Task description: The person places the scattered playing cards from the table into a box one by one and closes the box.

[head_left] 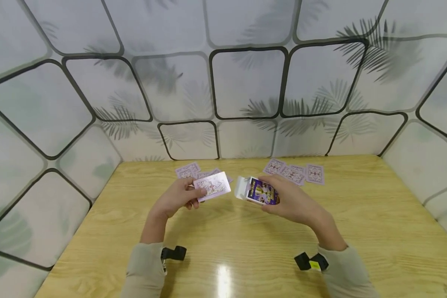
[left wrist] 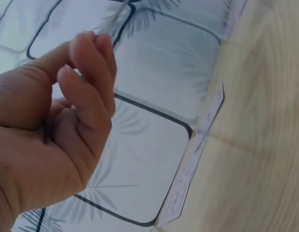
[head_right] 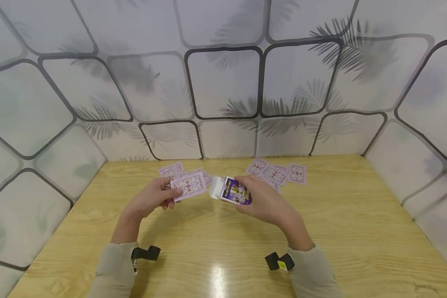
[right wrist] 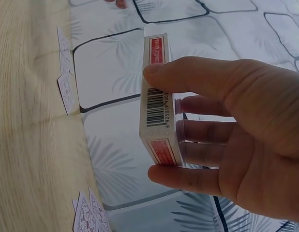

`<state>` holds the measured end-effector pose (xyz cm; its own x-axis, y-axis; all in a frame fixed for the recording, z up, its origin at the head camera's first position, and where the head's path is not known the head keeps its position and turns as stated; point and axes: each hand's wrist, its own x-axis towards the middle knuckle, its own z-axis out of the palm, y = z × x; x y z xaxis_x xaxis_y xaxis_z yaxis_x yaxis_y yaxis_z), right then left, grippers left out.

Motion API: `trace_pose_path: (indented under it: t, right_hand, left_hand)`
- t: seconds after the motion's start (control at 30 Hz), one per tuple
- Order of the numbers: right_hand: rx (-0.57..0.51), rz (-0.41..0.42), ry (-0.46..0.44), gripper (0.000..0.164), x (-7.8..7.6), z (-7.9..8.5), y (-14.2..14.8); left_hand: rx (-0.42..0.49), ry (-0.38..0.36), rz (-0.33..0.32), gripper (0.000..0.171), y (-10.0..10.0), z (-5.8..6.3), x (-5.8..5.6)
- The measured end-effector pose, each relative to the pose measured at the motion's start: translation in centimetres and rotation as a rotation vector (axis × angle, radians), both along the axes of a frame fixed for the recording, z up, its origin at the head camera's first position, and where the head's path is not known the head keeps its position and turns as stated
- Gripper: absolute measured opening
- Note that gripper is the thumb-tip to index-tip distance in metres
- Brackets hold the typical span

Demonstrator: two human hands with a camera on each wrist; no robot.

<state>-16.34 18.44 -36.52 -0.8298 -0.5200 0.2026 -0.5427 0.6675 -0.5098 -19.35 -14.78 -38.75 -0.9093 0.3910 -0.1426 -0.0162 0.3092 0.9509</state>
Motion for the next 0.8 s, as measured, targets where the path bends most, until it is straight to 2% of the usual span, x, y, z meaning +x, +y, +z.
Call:
trace_pose_path:
  t: [0.1, 0.2, 0.37, 0.53, 0.8]
  right_hand:
    - [0.009, -0.012, 0.001, 0.071, 0.1, 0.0, 0.0]
    - [0.017, -0.011, 0.010, 0.071, 0.3, 0.1, -0.1]
    - [0.029, -0.002, 0.000, 0.071, 0.7, 0.3, -0.4]
    - [0.049, 0.009, -0.012, 0.072, 1.0, 0.4, -0.5]
    - [0.088, 0.036, 0.007, 0.070, 1.1, 0.6, -1.0]
  left_hand:
    - [0.088, -0.021, 0.016, 0.031, 0.3, 0.7, 0.4]
    - [0.121, -0.012, -0.001, 0.026, 1.0, 1.3, 0.7]
    - [0.062, 0.062, -0.062, 0.033, 2.4, 1.4, 1.0]
    - [0.029, 0.112, -0.090, 0.034, 3.1, 1.2, 1.3]
    - [0.021, 0.107, -0.105, 0.029, 3.3, 1.2, 1.6]
